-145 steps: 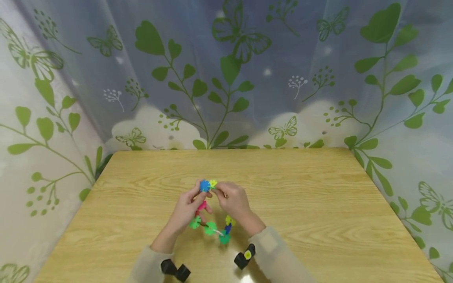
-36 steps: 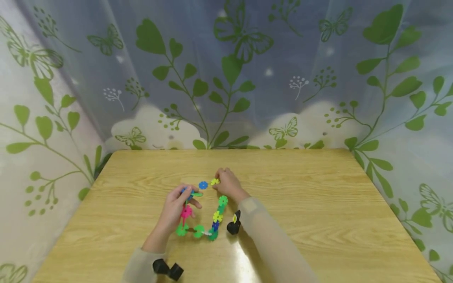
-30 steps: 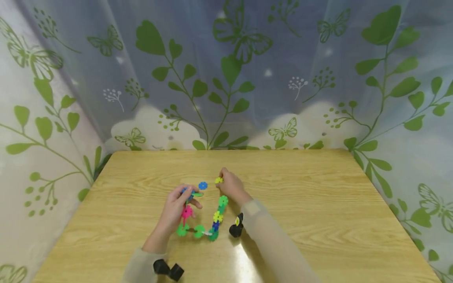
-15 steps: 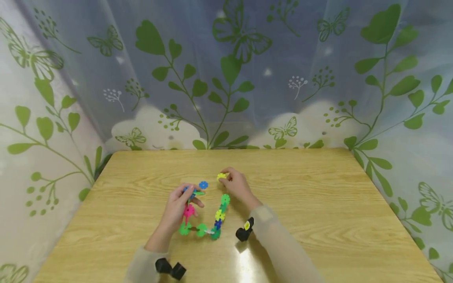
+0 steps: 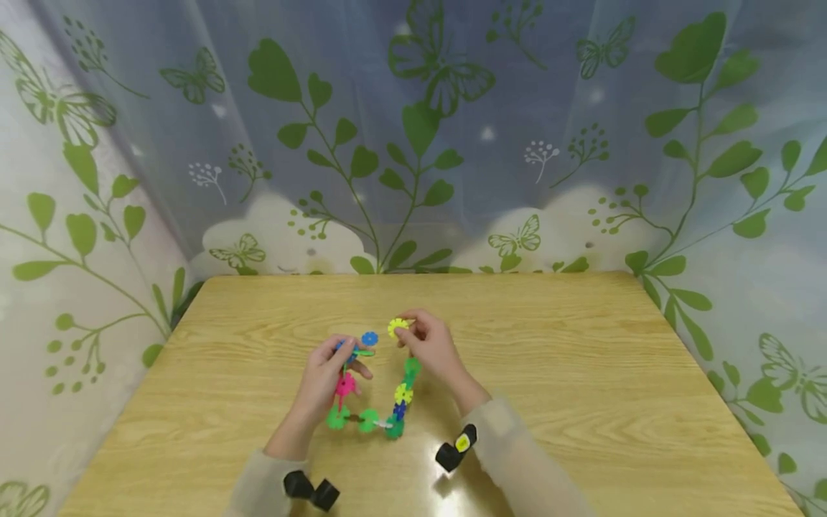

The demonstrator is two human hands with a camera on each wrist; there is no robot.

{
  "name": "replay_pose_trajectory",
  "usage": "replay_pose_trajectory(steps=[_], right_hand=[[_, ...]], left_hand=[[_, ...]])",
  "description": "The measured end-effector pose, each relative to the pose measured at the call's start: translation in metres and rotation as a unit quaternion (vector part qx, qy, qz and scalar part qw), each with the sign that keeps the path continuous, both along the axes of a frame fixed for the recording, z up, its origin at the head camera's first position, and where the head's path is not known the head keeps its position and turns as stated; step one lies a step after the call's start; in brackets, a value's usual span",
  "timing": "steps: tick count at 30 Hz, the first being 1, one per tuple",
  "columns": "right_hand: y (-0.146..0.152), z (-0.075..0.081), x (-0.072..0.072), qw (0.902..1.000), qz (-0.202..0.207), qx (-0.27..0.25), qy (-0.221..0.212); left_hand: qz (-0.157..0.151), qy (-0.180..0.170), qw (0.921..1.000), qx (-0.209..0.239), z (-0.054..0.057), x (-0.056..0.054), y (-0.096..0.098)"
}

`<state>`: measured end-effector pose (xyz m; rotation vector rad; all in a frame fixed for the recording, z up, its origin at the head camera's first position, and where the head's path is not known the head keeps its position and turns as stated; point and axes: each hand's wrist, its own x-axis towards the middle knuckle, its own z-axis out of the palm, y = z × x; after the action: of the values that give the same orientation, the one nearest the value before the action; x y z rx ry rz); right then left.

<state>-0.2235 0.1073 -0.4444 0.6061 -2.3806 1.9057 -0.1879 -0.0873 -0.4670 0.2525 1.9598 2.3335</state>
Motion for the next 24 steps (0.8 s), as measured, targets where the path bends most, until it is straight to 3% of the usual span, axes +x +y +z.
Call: replay_pose_trajectory(steps=[5,11,20,24], right_hand=[[-0.007,0.009,0.016,0.9992,0.019,-0.029,0.021],[-0.014,0.011,0.031,0.9981,0.015,-0.058,0.015],[-0.024,0.007,0.039,0.9965,-0.006,-0.083,-0.002],[-0.026,0.006,0.041,0.9948,-0.007,-0.102,0.0]], left_hand=[[0.005,0.004,1.0,0.002,0.001,-0.002,0.001],[0.016,-0.006,0.9998,0.012,0.002,-0.002,0.002],[0.028,-0.002,0.999,0.034,0.003,0.0,0.007],[0.025,-0.001,0.9994,0.025,0.003,0.0,0.009]])
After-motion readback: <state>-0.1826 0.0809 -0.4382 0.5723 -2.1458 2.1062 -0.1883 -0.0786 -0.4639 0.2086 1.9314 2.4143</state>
